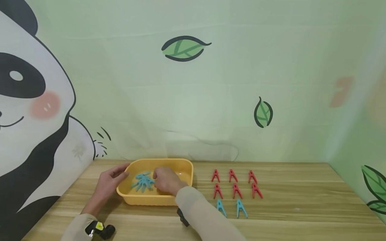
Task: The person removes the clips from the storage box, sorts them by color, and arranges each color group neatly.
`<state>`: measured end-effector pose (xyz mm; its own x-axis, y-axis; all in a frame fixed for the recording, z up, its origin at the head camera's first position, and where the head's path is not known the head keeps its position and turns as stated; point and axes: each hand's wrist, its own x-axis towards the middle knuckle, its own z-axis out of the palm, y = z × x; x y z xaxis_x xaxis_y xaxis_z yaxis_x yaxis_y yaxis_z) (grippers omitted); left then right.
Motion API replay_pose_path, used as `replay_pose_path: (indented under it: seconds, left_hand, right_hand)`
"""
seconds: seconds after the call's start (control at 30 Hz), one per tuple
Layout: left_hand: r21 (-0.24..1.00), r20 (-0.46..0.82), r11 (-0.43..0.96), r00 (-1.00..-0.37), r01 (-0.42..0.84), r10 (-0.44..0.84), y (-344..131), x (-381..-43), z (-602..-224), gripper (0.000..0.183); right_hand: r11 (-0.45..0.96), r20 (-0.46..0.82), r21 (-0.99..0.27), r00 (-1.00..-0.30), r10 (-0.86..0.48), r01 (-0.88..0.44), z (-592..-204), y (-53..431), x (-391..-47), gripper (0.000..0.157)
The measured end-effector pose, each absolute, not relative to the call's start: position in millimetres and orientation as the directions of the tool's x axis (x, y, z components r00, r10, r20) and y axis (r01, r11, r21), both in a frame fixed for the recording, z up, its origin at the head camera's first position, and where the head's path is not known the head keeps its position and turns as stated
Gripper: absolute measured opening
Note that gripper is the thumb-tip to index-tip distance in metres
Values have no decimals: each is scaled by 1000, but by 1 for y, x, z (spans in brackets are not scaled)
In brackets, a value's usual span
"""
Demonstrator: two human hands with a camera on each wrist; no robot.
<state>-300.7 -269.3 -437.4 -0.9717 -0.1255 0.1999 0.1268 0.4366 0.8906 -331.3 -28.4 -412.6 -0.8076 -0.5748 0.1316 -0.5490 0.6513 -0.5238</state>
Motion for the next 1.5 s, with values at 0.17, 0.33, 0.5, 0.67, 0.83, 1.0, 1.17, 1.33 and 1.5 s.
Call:
replay_pose_path:
  seconds: [0.17, 0.33, 0.5, 0.67, 0.83, 1.0, 1.17, 1.33, 1.5]
  left_hand:
    - [892, 201, 435, -971, 127, -129, -270, -302, -439, 41]
    - [890, 204, 436, -971, 131, -124, -269, -302, -439, 41]
    - [892, 195, 435, -973, 124, -123, -268, -301, -438, 42]
    - [895, 191, 430, -974, 121, -123, -266, -302, -439, 42]
    - [894, 189, 431, -974, 120, -122, -265, -301, -437, 43]
    - [893, 183, 435, -976, 115, -118, -266, -301, -437, 44]
    - [888, 184, 445, -976, 115, -115, -266, -300, -436, 44]
    - [885, 185, 451, -977, 117, -109, -267, -300, -436, 45]
    - [880, 193, 457, -976, 127, -101, -267, -301, -437, 45]
  right_hand:
    - [693, 121, -523, -848, -516, -496, -409, -23, -331, 12]
    - [686, 105, -560, -860, -499, -466, -408, -21, -330, 12]
    - [671, 100, -546, -834, -543, -502, -408, -21, -330, 17]
    - [686, 85, -538, -841, -534, -490, -409, -18, -330, 16]
    - [676, 83, -590, -866, -493, -441, -405, -13, -327, 18]
    - [651, 123, -616, -870, -477, -444, -396, -6, -320, 22]
    - [595, 211, -640, -856, -473, -487, -388, 5, -307, 23]
    - [570, 308, -617, -833, -460, -542, -379, 19, -293, 21]
    - [559, 392, -577, -802, -450, -595, -371, 34, -277, 18]
